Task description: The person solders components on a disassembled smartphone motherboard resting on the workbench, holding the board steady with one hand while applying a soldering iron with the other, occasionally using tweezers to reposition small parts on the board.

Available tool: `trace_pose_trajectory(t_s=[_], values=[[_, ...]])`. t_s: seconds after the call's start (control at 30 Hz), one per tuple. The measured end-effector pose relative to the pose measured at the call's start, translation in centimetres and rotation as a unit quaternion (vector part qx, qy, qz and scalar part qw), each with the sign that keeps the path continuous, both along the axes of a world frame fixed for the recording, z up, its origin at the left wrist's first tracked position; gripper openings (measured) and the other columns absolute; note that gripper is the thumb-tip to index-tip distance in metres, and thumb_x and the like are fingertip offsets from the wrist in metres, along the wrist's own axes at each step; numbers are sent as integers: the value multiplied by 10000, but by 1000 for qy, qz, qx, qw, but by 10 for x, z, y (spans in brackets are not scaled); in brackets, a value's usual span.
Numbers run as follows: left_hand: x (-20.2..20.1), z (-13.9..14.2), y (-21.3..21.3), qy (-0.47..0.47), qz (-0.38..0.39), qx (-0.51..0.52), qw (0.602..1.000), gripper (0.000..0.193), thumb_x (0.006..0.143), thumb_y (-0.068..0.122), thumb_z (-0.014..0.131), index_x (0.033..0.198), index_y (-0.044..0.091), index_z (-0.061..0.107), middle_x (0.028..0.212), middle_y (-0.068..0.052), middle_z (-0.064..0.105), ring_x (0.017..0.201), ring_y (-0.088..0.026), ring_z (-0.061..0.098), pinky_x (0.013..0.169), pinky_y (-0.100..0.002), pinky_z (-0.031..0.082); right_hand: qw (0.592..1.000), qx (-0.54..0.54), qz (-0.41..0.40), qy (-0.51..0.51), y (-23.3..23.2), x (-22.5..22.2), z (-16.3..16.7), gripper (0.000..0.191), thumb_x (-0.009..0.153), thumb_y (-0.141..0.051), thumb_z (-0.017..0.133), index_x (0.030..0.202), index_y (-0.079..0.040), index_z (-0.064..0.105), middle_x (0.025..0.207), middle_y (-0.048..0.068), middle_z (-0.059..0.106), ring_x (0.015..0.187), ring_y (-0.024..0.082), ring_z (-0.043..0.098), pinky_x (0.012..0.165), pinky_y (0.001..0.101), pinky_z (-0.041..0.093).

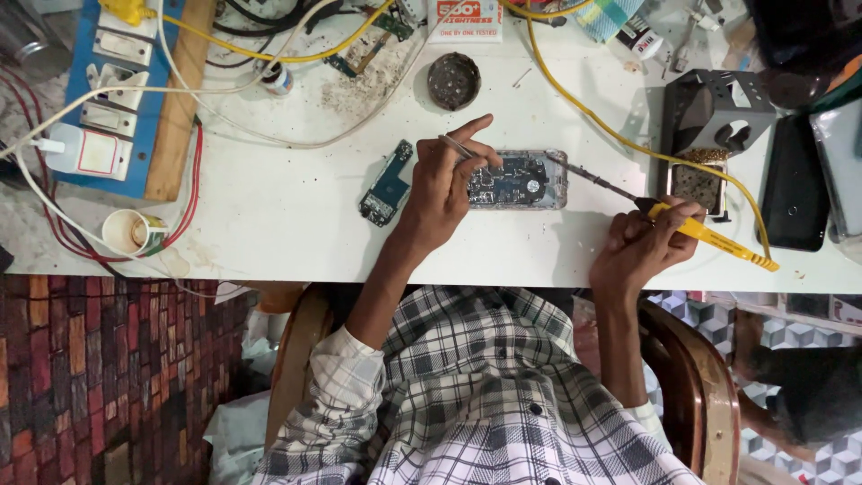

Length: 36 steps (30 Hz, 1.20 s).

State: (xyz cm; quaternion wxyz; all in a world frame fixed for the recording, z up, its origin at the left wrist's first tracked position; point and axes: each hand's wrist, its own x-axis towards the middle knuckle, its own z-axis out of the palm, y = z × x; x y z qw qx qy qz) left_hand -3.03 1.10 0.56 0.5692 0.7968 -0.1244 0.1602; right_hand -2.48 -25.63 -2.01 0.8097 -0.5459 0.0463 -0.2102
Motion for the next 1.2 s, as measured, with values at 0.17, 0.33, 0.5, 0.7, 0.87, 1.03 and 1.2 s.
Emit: trace_pose_trajectory(t_s=[0.17,0.33,0.5,0.7,0.87,1.03,1.2], values=[[-1,2,1,-11,25,54,998,346,1161,142,447,1484,27,502,1033,-22,769,1046,-189,510,1027,-375,442,1000,2,3,1,1,-4,-1,377,1099,-465,631,1110,-99,541,692,-10,393,515,70,401,439,236,320],[6,5,7,1,-14,-30,999,446,1180,300,342,1504,20,470,1037,-40,761,682,-133,503,771,-322,481,1000,-6,-1,6,3,-1,0,361,1093,-454,633,1099,-103,555,668,-10,404,543,71,420,469,247,356],[4,6,8,30,-21,-54,998,460,1175,320,322,1464,20,518,1094,-67,780,626,-124,456,685,-321,463,999,26,36,12,4,-3,2,300,1125,-372,666,1083,-115,518,749,-18,428,605,79,458,462,232,364],[4,2,8,33,-11,-47,998,361,1169,216,340,1413,19,521,1104,-55,772,621,-85,507,685,-290,492,999,27,5,34,5,0,2,306,1129,-339,663,1068,-66,540,761,-8,455,589,68,463,486,245,368],[5,-1,8,2,14,-9,1000,298,1178,149,356,1369,11,539,1062,-58,773,650,-126,494,677,-301,471,998,-2,63,2,4,-1,5,252,1137,-308,625,1176,-68,562,793,2,481,624,71,504,519,238,400],[5,-1,8,19,5,-30,999,273,1160,152,357,1253,-2,563,1126,-89,762,720,-117,608,642,-290,478,998,0,59,32,4,0,10,240,1137,-297,623,1103,-70,550,763,-22,442,597,69,475,499,247,379],[3,-3,8,-28,23,32,999,257,1168,127,369,1237,-12,574,1106,-75,777,913,-165,608,800,-359,498,997,25,38,59,10,5,9,262,1120,-309,629,1024,-89,524,700,-17,425,540,80,442,480,271,364]])
